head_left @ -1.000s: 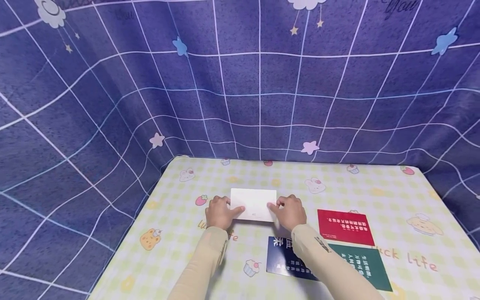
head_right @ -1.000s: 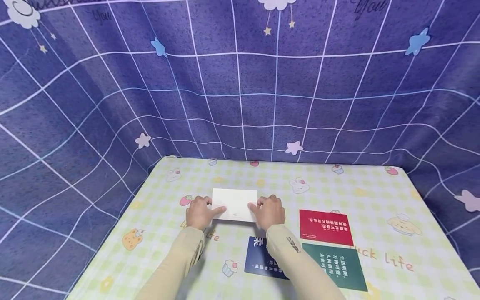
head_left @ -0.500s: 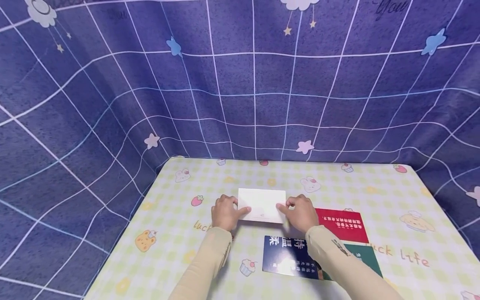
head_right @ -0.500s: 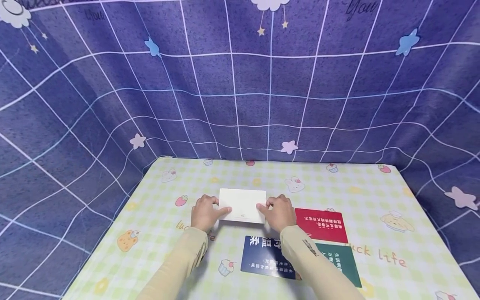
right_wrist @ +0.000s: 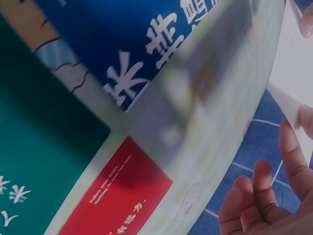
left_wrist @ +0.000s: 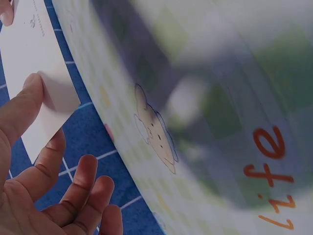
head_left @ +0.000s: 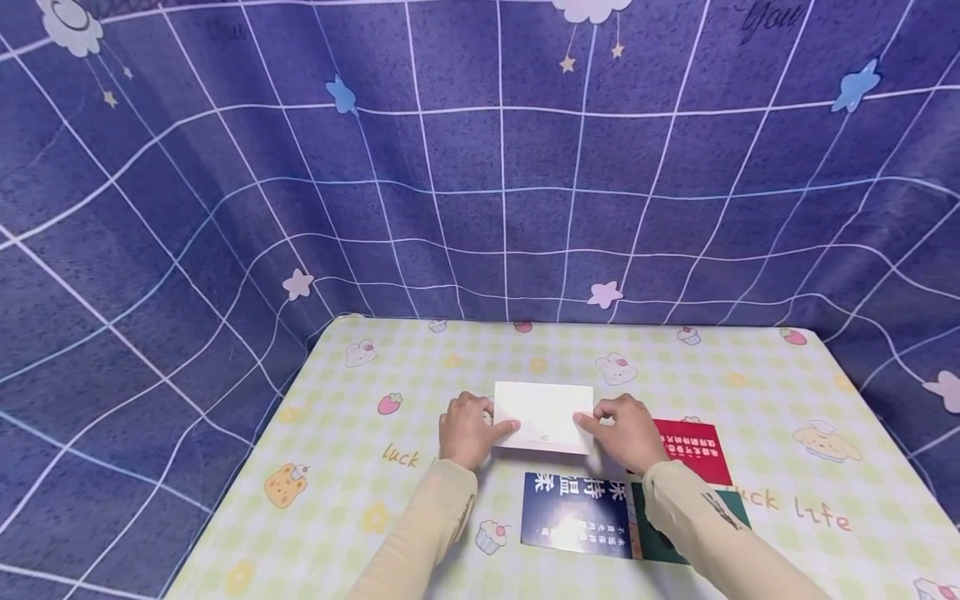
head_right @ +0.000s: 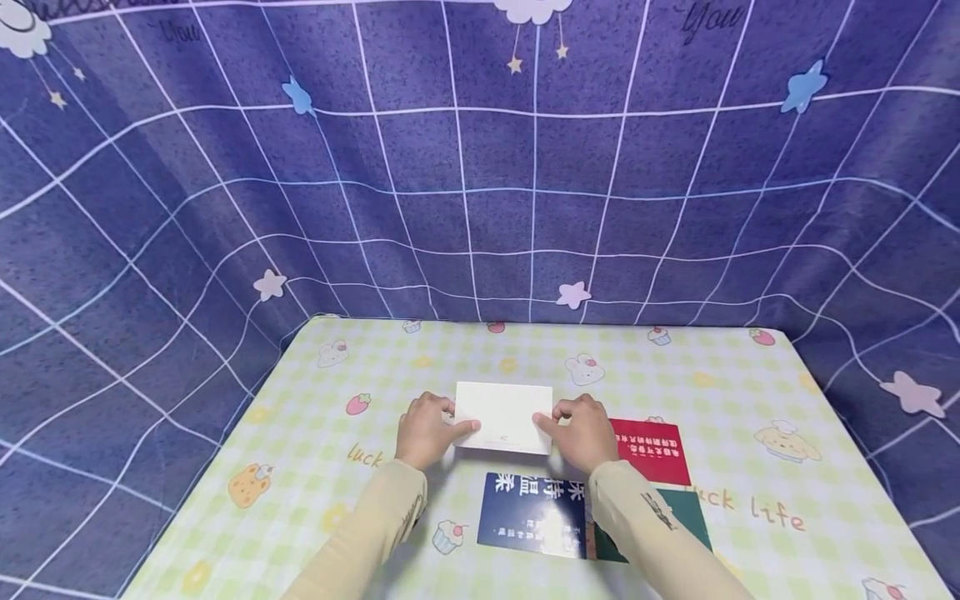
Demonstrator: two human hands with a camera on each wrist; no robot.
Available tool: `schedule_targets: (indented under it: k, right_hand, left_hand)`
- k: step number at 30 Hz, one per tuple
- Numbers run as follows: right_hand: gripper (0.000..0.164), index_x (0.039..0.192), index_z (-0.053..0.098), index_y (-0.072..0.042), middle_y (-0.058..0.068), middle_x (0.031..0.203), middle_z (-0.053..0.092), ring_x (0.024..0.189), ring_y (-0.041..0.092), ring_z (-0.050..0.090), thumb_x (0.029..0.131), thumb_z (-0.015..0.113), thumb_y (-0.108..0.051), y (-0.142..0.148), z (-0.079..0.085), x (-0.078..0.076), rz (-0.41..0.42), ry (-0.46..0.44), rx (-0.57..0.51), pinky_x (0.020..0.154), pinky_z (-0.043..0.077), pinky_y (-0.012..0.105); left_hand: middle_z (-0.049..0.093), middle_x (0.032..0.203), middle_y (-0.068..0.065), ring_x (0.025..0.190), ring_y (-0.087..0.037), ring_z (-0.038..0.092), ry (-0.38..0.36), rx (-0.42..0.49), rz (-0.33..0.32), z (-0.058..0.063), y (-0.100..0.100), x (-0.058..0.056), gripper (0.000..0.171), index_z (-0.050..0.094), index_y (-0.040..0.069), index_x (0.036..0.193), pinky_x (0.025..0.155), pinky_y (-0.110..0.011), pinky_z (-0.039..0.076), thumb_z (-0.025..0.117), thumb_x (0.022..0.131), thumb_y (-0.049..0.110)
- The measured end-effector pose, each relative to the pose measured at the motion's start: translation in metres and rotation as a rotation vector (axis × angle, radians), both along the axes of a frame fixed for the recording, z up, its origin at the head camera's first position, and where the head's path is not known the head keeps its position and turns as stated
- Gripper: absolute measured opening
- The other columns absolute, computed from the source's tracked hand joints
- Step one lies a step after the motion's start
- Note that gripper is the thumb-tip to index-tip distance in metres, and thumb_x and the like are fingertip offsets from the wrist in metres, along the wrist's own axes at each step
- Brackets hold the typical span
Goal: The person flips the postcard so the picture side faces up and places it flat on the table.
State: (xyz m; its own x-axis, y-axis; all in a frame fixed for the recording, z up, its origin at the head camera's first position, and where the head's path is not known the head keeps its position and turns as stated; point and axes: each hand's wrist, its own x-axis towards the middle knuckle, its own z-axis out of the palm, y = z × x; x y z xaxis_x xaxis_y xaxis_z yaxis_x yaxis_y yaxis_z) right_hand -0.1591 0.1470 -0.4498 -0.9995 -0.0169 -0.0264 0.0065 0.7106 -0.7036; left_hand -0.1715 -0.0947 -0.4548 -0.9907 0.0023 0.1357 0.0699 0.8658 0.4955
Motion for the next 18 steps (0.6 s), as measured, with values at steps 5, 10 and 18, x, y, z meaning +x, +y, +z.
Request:
schedule_targets:
  k: [5, 10, 18]
  right_hand:
    - [0.029, 0.075, 0.066, -0.012, 0.014, 0.102, 0.061, 0.096, 0.031, 0.053, 0.092, 0.075, -0.034, 0.007, -0.002, 0.004, -0.009, -0.021, -0.001, 0.083, 0.045, 0.048]
    - [0.028, 0.078, 0.067, -0.012, 0.012, 0.094, 0.055, 0.089, 0.027, 0.050, 0.091, 0.075, -0.035, 0.015, -0.003, 0.010, -0.016, -0.036, -0.003, 0.071, 0.042, 0.039]
    - [0.035, 0.082, 0.066, -0.011, 0.016, 0.106, 0.059, 0.102, 0.035, 0.054, 0.090, 0.075, -0.045, 0.031, -0.001, 0.017, -0.017, -0.044, -0.015, 0.088, 0.050, 0.057]
  left_hand:
    - [0.064, 0.101, -0.011, 0.098, -0.031, 0.060, 0.006, 0.015, -0.011, 0.000, 0.007, 0.002, 0.040, 0.059, 0.014, 0.070, 0.087, -0.048, 0.046, 0.087, 0.076, 0.042]
    - [0.065, 0.103, -0.010, 0.101, -0.031, 0.060, -0.009, 0.022, -0.020, 0.000, 0.014, 0.005, 0.036, 0.067, 0.012, 0.078, 0.089, -0.048, 0.045, 0.088, 0.075, 0.041]
    - [0.067, 0.109, -0.011, 0.106, -0.032, 0.061, -0.029, 0.035, -0.059, -0.001, 0.023, 0.008, 0.034, 0.072, 0.010, 0.083, 0.092, -0.049, 0.046, 0.087, 0.076, 0.039]
